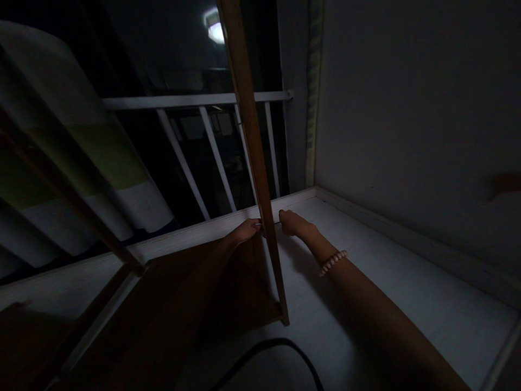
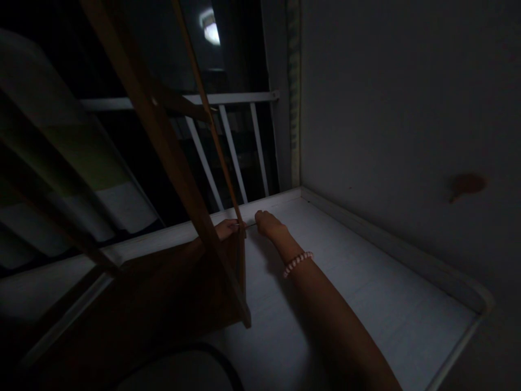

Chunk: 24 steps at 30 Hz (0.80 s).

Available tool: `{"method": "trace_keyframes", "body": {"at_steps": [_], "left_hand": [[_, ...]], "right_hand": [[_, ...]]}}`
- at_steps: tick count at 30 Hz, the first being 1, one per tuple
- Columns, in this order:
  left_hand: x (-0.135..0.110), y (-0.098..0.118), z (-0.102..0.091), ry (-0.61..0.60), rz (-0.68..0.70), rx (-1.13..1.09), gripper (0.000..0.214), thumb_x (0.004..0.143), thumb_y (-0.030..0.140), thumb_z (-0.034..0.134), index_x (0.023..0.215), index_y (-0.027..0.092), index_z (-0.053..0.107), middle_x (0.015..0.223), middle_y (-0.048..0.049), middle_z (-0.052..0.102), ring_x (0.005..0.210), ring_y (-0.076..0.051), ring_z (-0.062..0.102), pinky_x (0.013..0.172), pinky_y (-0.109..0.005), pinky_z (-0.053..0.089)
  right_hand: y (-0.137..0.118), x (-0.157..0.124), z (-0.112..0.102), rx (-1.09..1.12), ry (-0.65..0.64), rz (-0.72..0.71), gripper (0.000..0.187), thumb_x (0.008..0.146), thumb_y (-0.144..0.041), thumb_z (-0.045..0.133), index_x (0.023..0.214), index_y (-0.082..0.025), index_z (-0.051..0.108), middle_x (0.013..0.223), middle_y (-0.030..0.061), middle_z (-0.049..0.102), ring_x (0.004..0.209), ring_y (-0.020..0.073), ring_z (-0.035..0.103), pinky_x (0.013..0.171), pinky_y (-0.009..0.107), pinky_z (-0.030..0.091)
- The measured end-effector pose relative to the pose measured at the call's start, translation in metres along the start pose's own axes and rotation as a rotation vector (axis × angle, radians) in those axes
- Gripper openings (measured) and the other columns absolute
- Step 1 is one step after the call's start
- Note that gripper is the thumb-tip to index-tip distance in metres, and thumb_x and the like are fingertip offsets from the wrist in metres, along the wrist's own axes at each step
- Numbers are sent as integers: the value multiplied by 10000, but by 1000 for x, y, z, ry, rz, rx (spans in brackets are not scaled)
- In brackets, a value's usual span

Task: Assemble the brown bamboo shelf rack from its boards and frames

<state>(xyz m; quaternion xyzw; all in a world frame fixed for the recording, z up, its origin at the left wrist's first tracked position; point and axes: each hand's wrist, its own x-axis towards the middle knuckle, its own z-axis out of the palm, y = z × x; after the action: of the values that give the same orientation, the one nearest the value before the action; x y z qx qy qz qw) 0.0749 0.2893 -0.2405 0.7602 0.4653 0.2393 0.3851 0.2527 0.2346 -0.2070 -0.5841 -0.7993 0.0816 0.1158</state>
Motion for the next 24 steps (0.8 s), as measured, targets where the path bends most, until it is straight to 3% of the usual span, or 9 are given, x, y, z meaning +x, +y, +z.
{"method": "trace_keyframes", "body": {"at_steps": [9,18,24], "left_hand": [[1,2,-2,-28,-23,-35,215,809,304,507,857,107,579,753,-20,606,698,-120,576,715,-322,468],[-1,3,-3,-46,5,-26,209,806,301,515,828,102,574,740,-18,592,682,-110,564,684,-300,474],[1,1,-3,-39,6,-35,191,809,281,511,846,104,573,753,-17,589,708,-116,564,714,-317,469]], "right_hand": [[22,5,3,73,-32,-194,306,706,-35,478,974,-127,597,852,72,627,775,155,570,640,203,396],[35,12,12,179,7,-234,241,773,-88,448,942,-108,618,755,44,612,670,112,545,627,183,384],[27,13,13,234,96,-185,202,785,-85,449,817,-91,648,696,48,624,662,113,537,671,185,378]]}}
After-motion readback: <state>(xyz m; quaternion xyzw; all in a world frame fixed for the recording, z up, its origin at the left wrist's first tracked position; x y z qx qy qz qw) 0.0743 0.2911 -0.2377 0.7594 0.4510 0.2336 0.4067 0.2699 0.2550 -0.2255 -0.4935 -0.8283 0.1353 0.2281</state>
